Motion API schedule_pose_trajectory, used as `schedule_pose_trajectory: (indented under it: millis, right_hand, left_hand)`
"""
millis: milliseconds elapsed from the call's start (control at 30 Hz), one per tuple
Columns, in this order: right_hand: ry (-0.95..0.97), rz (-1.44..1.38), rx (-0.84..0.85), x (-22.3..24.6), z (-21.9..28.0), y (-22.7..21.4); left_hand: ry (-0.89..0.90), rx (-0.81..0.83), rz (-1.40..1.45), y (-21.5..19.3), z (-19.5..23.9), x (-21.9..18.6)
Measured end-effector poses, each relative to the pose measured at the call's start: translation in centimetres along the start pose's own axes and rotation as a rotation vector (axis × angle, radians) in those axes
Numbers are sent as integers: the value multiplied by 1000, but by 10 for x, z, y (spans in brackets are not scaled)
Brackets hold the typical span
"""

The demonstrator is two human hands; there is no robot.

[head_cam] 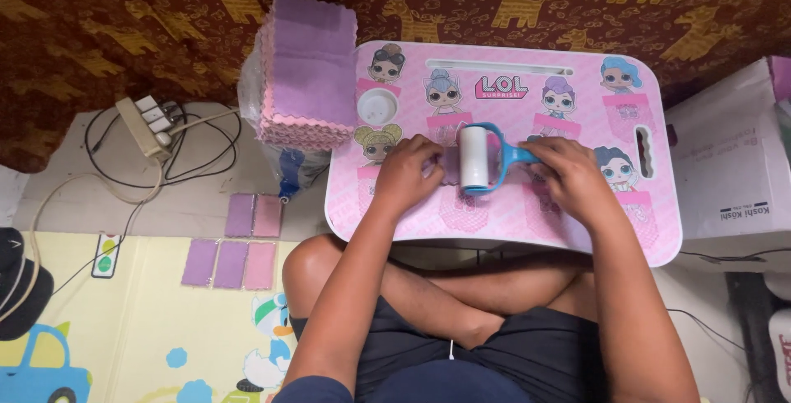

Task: The person uses a lint roller to clean a small purple cloth, then folds it and places it into a clear plastic bag. The person repeats this process with another cloth, folding and bagging each one individually.

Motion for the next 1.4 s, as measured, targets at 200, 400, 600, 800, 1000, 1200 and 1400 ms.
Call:
schedule_pose_trajectory:
  millis: [200,400,600,800,1000,1200,1400]
  right_hand:
    - [34,12,-59,-28,21,-12]
    - [-91,-374,-121,28,1,-27]
    - [11,-1357,-144,49,-38,-11]
    - [-6,-1695,-230,107,-102,-55]
    - [147,-1866,-302,110,-159,-59]
    - [218,-1925,-314,111,-172,-58]
    - [265,-1548,-297,111,-146,-63]
  left_hand:
    - [-7,2,-24,6,2,4]
    - [-29,36,-24,2,1,1]
    - [-6,35,7,-7,5,-1]
    - [32,-10,18,-2,6,4]
    - [31,-49,-7,2,5,7]
    - [25,-30,7,2,5,7]
    - [9,-22,1,-2,3,5]
Point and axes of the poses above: each hand's wrist, its own z-axis away from the middle knuckle, its own y-axis out of the palm, x = y × z, the point moved 6 cm from there along -z, towards the middle knuckle, and after that the axes turned 7 degrees about -z, right-handed, at the moved point
